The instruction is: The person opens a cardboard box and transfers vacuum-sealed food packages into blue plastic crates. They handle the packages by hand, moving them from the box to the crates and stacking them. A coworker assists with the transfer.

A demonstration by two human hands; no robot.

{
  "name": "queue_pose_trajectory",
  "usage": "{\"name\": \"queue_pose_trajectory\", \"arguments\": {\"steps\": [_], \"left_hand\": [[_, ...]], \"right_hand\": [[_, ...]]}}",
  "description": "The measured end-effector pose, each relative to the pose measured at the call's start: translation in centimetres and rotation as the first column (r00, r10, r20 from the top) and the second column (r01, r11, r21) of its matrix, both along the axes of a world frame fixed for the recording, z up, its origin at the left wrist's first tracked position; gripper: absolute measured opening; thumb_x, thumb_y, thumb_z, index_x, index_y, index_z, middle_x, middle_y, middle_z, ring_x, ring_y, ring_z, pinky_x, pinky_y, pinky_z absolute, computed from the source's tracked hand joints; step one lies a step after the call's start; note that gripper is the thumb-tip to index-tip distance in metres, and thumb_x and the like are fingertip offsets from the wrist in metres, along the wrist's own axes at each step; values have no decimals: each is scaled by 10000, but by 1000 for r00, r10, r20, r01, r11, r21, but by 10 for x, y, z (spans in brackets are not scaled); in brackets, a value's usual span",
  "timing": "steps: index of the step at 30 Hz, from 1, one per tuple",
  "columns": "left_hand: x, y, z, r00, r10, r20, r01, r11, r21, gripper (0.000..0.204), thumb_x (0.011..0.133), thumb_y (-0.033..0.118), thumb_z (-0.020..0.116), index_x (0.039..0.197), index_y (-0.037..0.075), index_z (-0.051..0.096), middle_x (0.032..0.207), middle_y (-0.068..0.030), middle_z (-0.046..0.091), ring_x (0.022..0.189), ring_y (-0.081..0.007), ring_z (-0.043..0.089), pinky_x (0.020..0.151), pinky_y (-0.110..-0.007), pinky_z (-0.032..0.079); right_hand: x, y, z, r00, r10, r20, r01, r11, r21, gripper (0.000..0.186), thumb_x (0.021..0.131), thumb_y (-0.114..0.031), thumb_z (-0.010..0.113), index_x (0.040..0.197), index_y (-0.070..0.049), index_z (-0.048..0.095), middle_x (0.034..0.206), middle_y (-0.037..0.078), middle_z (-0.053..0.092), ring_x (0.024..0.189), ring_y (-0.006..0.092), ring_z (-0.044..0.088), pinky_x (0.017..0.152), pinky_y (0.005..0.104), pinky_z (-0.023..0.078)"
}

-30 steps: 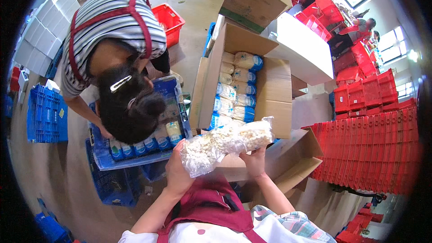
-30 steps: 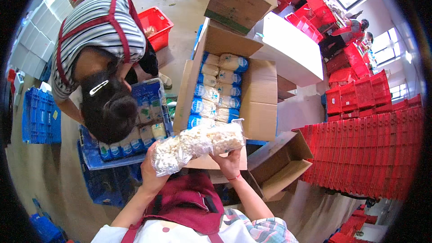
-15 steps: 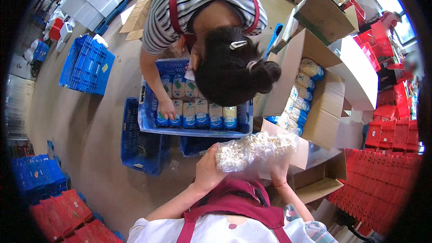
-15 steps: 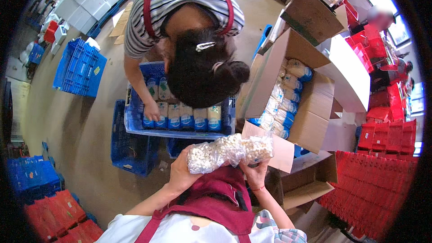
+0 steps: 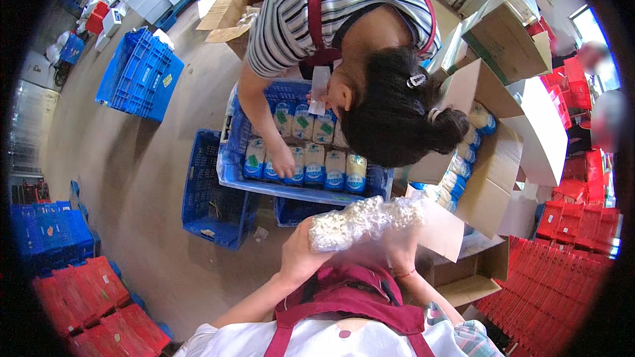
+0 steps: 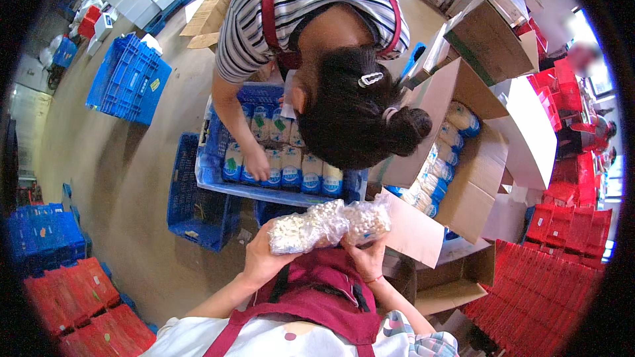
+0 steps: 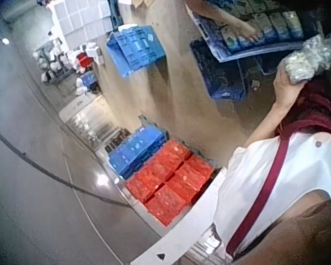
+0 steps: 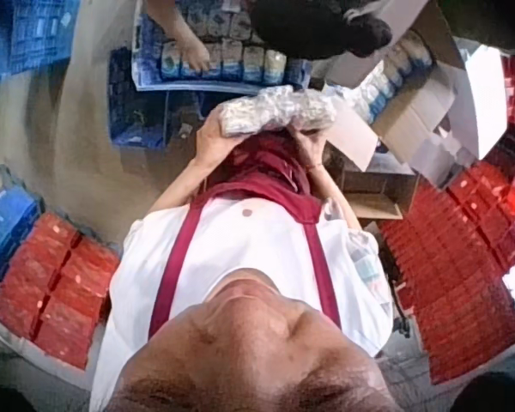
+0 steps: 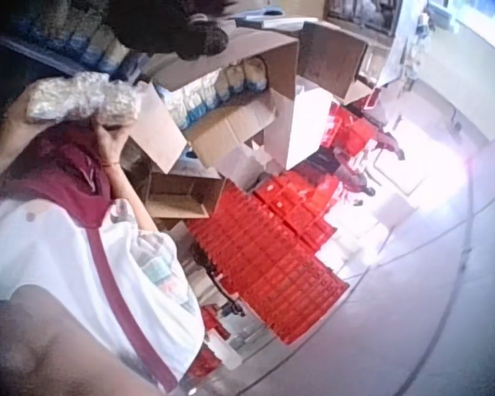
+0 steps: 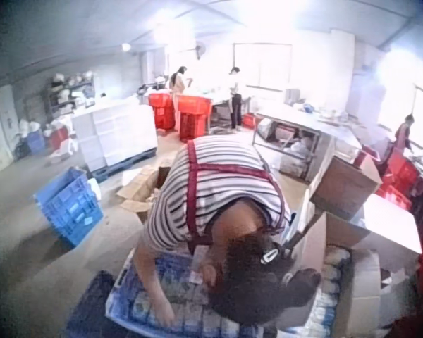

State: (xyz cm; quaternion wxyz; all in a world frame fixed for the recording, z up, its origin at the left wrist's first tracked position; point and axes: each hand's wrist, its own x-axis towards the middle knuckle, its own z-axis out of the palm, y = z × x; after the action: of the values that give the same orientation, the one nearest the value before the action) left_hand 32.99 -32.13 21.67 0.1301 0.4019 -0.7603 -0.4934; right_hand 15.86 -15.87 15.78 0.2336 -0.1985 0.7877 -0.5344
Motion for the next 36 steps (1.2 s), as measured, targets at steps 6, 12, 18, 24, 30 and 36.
{"name": "queue_pose_trajectory", "arguments": {"steps": [6, 12, 18, 24, 30, 36], "left_hand": [[18, -28, 5, 998, 23, 51, -21, 999, -32, 641, 627, 260, 823, 1160, 70, 522, 1073, -129, 619, 1002, -307, 605, 833, -362, 482], [43, -46, -6, 980, 132, 147, -119, 989, -93, 648, 595, 224, 852, 1140, 41, 554, 1060, -132, 631, 967, -282, 631, 828, -350, 502], [54, -67, -12, 965, 159, 208, -135, 983, -124, 649, 599, 205, 847, 1149, 38, 547, 1110, -137, 609, 996, -296, 617, 840, -359, 502], [61, -81, -17, 961, 226, 158, -195, 962, -191, 683, 591, 185, 851, 1175, 41, 527, 1115, -144, 609, 1014, -296, 614, 853, -360, 498], [63, -117, -21, 950, 237, 203, -207, 965, -158, 665, 579, 225, 856, 1133, 47, 533, 1002, -150, 650, 944, -293, 643, 792, -367, 514], [59, -196, -30, 910, 140, 391, -141, 990, -27, 749, 577, 348, 848, 1189, 63, 523, 996, -141, 667, 933, -274, 653, 815, -353, 503]], "right_hand": [[21, -39, -15, 997, 67, 23, -67, 997, 24, 787, 643, -163, 830, 1238, 2, 342, 1156, 127, 522, 1061, 217, 525, 936, 341, 417], [38, -73, -31, 983, 46, 180, -36, 998, -61, 817, 623, -220, 857, 1218, -6, 340, 1145, 118, 523, 1054, 214, 528, 926, 337, 421], [43, -107, -30, 967, 100, 235, -80, 992, -94, 833, 614, -224, 859, 1225, -10, 333, 1167, 130, 510, 1072, 228, 516, 948, 348, 405], [46, -125, -50, 933, 165, 320, -129, 983, -132, 848, 637, -199, 834, 1267, -11, 298, 1208, 132, 478, 1114, 238, 487, 972, 367, 384], [48, -159, -58, 953, 160, 257, -146, 987, -73, 844, 606, -267, 854, 1230, 2, 353, 1187, 149, 515, 1095, 246, 515, 946, 355, 403], [42, -218, -55, 950, 200, 239, -245, 953, 176, 796, 604, -390, 817, 1176, 5, 428, 1103, 176, 589, 1028, 304, 583, 873, 360, 454]]}}
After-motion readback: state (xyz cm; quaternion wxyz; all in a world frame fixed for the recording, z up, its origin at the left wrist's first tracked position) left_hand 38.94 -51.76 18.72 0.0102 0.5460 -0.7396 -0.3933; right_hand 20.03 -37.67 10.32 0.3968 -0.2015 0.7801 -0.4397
